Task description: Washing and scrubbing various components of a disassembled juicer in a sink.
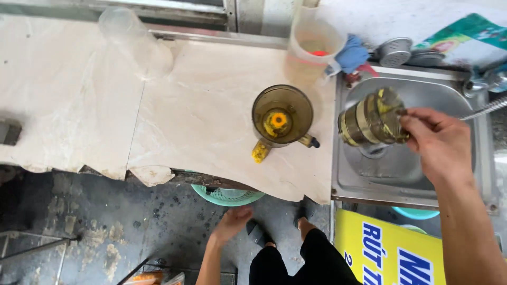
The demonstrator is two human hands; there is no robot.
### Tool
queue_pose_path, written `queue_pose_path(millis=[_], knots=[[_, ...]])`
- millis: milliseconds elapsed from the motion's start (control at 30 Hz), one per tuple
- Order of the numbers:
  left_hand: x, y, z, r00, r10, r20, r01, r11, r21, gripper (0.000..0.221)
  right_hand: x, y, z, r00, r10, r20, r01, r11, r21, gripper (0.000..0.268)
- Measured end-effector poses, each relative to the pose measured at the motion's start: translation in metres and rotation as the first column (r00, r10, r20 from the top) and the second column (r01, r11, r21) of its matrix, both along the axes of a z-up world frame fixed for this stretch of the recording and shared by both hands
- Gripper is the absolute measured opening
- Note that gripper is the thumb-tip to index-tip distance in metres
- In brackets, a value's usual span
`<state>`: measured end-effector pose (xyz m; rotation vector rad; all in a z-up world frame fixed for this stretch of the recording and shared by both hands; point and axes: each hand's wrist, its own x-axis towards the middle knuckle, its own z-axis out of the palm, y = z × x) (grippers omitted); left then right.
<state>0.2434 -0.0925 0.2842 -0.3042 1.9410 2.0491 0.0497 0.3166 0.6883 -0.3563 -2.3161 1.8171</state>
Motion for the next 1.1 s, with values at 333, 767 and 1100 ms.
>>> queue_pose_path(millis=[333,767,1100], knots=[[-0.128,0.187,0.37,0.804,-0.587,0.094,0.52,0.771,0.367,0.052,0.0,0.171,-0.174,0.891,-0.188,0.412,0.025,0.929,0.369,0.032],[-0.29,0.454,0.18,0.567,-0.338,0.751,-0.454,0.633,0.628,0.089,-0.049,0.231,-0.225,0.976,0.197,0.097,-0.213,0.955,0.206,0.017],[-0.295,0.49,0.143,0.6,-0.291,0.745,-0.458,0.639,0.618,0.063,-0.039,0.226,-0.048,0.928,0.373,0.001,-0.373,0.928,-0.01,0.066]])
